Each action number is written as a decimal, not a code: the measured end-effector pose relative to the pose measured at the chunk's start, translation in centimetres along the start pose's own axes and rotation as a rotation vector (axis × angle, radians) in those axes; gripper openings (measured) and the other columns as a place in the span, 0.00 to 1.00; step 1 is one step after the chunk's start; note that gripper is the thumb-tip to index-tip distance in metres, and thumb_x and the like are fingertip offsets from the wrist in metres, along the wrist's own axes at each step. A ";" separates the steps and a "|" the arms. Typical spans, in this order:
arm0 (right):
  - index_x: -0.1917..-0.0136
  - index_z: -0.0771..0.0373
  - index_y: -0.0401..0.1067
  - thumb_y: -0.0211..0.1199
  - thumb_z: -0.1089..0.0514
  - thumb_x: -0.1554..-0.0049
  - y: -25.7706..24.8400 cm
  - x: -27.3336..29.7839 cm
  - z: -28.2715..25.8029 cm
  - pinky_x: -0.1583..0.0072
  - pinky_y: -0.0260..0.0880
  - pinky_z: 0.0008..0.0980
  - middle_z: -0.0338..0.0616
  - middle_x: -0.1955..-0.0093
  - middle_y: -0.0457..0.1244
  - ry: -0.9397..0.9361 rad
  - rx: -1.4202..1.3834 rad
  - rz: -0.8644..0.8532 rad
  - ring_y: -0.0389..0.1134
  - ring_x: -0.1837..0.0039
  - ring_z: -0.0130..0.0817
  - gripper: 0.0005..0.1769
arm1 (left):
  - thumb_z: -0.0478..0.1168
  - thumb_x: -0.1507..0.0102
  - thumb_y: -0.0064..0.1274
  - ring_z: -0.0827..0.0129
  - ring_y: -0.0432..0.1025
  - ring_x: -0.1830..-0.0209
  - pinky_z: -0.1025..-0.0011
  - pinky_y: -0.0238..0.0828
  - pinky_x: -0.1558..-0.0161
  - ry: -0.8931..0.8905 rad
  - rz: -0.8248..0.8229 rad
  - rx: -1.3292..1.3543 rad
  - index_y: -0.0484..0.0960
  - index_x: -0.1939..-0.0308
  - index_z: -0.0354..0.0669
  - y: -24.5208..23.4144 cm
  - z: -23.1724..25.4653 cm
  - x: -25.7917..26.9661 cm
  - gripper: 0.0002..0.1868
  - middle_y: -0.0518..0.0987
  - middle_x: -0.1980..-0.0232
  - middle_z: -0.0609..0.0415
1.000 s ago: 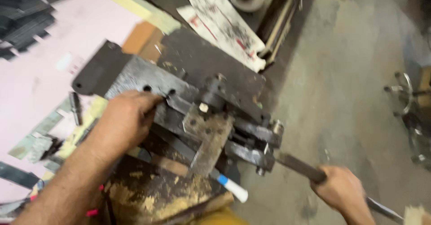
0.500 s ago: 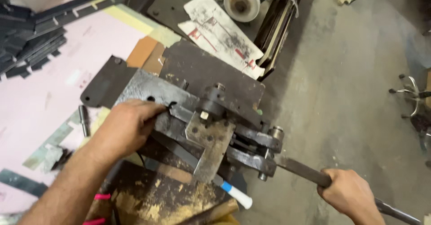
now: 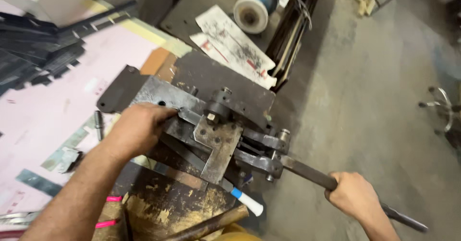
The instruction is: The person repeatedly bends a metal strip using a manual press and a wooden template, checking the curvature against the template after each press. The person also uses a hammer to tap the strip on a metal anvil. The process is iterative, with the person adjusting the strip's position and re-pressing it multiple times.
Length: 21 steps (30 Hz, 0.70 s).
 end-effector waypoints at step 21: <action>0.54 0.62 0.76 0.75 0.59 0.53 1.4 25.1 -17.8 0.48 0.75 0.34 0.45 0.51 0.71 -1.737 -0.512 0.110 0.75 0.49 0.40 0.15 | 0.33 0.39 0.64 0.62 0.79 0.66 0.69 0.73 0.63 -0.678 0.921 -0.352 0.82 0.58 0.39 -8.6 20.5 42.6 0.07 0.82 0.61 0.48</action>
Point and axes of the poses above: each hand's wrist, its own x-axis away from the middle knuckle, its own y-axis out of the palm, z = x × y, the point moved 3 cm from there along -x, towards the middle knuckle
